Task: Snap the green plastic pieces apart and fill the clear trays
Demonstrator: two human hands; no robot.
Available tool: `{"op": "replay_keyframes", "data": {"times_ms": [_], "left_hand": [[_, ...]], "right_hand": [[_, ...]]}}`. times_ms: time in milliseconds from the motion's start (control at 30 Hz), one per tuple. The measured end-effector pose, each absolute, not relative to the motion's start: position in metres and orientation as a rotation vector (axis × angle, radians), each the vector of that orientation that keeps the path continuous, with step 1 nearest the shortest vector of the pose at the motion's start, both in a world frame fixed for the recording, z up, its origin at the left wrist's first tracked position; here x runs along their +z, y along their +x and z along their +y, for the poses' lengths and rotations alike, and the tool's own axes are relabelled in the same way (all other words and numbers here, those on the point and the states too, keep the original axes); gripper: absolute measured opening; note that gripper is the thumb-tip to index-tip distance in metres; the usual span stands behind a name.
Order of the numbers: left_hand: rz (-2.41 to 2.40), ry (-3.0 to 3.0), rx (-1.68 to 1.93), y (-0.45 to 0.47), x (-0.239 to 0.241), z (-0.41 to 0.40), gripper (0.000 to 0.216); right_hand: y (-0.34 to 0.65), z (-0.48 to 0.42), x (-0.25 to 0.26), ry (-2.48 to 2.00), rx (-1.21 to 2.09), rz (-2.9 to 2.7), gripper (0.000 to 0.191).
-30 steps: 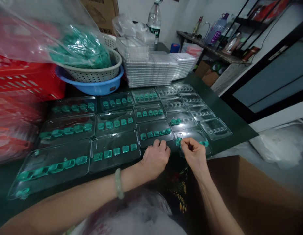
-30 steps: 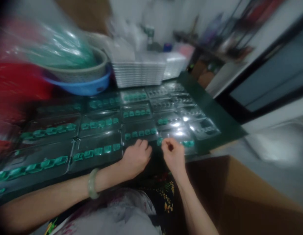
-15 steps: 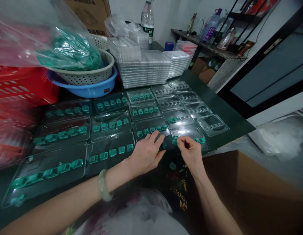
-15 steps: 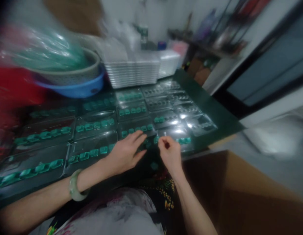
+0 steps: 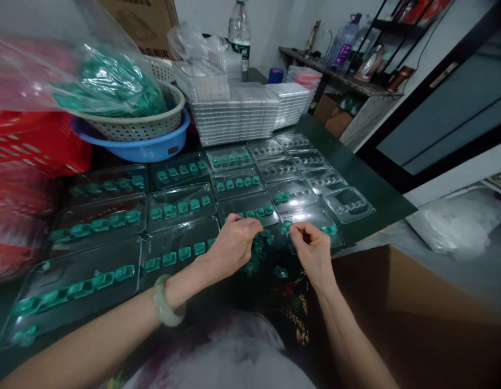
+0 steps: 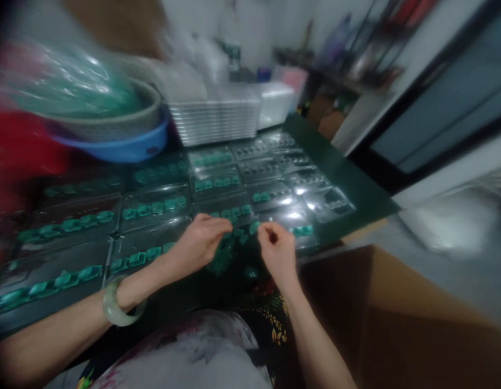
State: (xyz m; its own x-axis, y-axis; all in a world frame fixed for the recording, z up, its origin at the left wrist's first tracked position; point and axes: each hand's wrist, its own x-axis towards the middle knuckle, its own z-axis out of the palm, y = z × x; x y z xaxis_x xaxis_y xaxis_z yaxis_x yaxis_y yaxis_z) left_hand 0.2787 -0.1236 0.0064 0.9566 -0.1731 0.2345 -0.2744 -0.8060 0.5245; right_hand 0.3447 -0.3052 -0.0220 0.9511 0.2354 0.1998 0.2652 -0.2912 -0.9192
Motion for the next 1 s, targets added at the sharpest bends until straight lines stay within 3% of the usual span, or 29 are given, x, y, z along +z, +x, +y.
{"op": "replay_keyframes", "data": {"times_ms": [267, 600, 1000], "left_hand": [[-0.198, 2.352, 0.421, 0.276, 0.025, -0.141, 0.02], [0.029, 2.015, 0.279, 0.274, 0.024, -0.135, 0.016], [0.108, 1.741, -0.077, 0.272, 0.029, -0.12, 0.018]], "right_hand": [[0.327, -0.293, -0.004, -1.884, 0.006, -0.47, 0.013], [0.322, -0.284, 0.004, -1.769, 0.246, -0.425, 0.015], [0.322, -0.274, 0.006, -1.787, 0.278, -0.551, 0.008]]}}
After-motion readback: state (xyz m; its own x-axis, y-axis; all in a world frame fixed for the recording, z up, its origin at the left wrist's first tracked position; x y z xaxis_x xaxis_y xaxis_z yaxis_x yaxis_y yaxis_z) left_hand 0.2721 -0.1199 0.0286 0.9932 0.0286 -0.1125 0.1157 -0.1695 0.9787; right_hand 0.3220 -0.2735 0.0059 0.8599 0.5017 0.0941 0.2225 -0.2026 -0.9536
